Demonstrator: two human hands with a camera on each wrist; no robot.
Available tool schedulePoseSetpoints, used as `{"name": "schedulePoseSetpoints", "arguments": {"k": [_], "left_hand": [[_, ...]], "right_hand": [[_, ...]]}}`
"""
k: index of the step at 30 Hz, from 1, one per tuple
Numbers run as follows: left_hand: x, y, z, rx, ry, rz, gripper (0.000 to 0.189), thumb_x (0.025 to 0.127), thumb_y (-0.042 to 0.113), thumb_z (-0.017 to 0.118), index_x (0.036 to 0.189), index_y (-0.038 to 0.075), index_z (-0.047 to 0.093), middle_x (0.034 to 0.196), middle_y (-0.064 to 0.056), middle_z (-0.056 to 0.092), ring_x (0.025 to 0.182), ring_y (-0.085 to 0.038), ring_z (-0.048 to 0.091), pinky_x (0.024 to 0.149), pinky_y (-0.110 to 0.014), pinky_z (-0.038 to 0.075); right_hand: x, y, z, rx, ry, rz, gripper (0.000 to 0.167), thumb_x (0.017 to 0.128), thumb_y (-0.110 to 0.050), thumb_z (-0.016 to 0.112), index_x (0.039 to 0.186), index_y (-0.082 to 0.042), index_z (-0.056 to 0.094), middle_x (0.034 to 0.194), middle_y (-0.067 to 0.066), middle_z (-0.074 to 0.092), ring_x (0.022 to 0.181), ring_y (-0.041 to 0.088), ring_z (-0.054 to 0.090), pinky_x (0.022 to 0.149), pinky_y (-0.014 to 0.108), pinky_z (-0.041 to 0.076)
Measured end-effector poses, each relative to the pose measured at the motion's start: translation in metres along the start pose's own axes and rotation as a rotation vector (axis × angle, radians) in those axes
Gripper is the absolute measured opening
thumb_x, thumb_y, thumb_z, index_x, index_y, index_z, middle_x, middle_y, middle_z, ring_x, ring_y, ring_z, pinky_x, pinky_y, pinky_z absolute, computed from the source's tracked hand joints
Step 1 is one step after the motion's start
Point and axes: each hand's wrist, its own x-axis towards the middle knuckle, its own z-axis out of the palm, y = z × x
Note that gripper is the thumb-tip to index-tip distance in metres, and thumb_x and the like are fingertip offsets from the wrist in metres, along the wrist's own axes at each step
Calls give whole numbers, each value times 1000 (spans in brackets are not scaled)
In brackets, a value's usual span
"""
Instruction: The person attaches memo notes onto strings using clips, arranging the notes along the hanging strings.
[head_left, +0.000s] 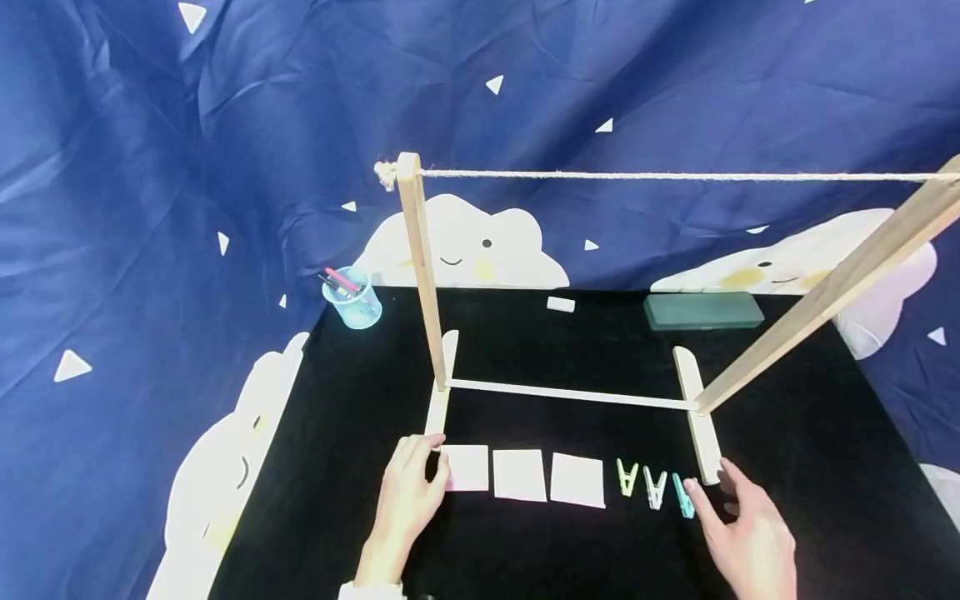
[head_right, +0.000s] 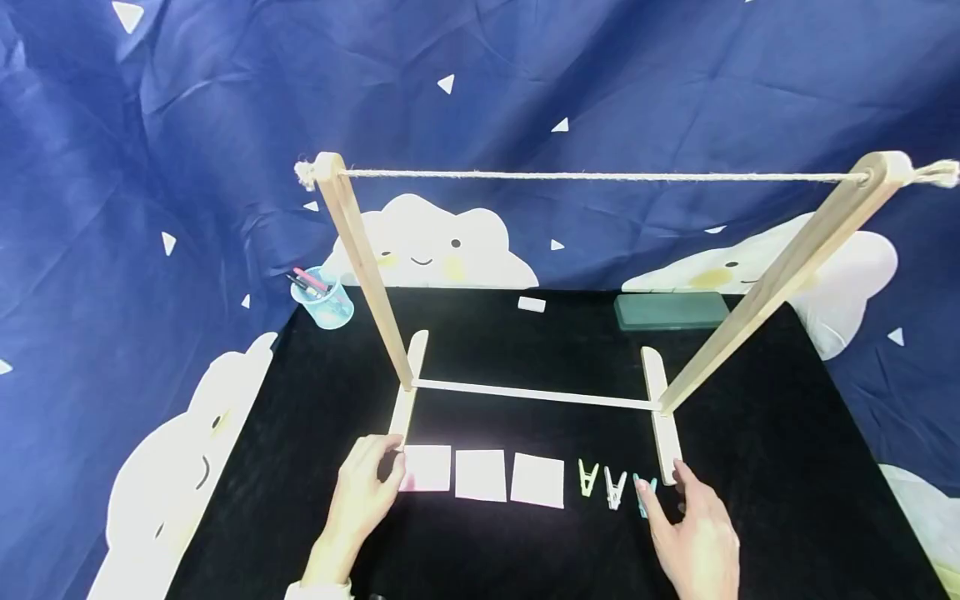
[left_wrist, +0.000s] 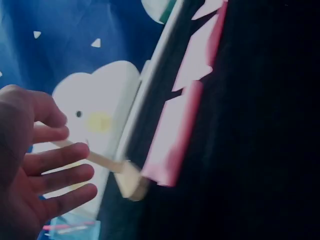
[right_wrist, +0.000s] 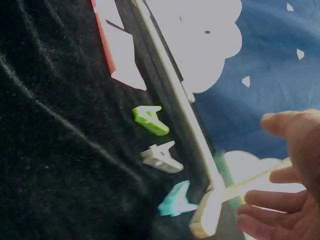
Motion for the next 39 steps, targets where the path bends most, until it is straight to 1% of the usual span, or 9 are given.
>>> {"name": "schedulePoseSetpoints", "arguments": {"k": [5,8,10,13,19,23,25,30,39], "left_hand": [[-9,-3,14,18,-55,-170,18,82,6,78,100,7,74,87,-2,71,82,-18,63,74,-36,56],[-13,-4,20,20,-73,-264,17,82,7,77,99,6,74,85,-3,70,81,-18,63,73,-37,55],[-16,-5,24,12,-69,-299,17,82,7,77,99,6,74,85,-4,70,80,-19,63,73,-38,55],[-19,-6,28,3,-49,-322,18,82,7,78,99,5,75,86,-6,71,80,-21,64,73,-39,54],[-23,-7,35,12,-7,-330,21,80,7,81,99,3,74,88,-10,72,81,-24,63,74,-41,53],[-24,-6,38,21,10,-336,26,78,9,84,101,2,74,90,-12,74,82,-26,63,75,-41,53],[-24,-6,39,17,16,-348,29,77,11,86,102,3,74,92,-11,74,83,-25,62,75,-41,52],[-25,-7,42,-4,36,-380,37,72,14,91,103,4,73,91,-10,74,83,-24,61,74,-39,51],[-27,-5,47,-19,11,-445,44,67,8,94,105,4,72,94,-10,72,87,-25,59,76,-40,50]], "right_hand": [[6,18,16,9,-118,85,56,91,-41,71,130,-2,63,112,25,70,98,41,69,86,56,45],[7,26,24,16,-148,136,56,91,-44,70,128,-3,64,109,23,72,102,40,67,85,57,43],[6,30,27,26,-147,164,55,91,-45,71,127,-3,66,107,22,72,103,40,66,83,57,43],[3,33,31,35,-140,186,56,89,-46,73,125,-4,67,105,21,73,103,39,66,81,55,44],[1,33,35,47,-134,189,58,86,-48,75,125,-5,68,103,18,74,100,36,66,80,51,44],[2,31,37,45,-112,185,55,84,-46,78,121,-7,71,99,15,75,87,21,66,78,46,45],[3,31,37,47,-106,173,54,83,-46,79,120,-7,71,97,14,75,86,20,65,76,45,44],[6,31,41,50,-109,156,56,82,-44,81,121,-4,70,96,16,74,95,34,65,73,46,44],[3,34,48,36,-60,149,53,79,-40,84,115,-4,71,91,14,73,90,34,65,69,44,43]]}}
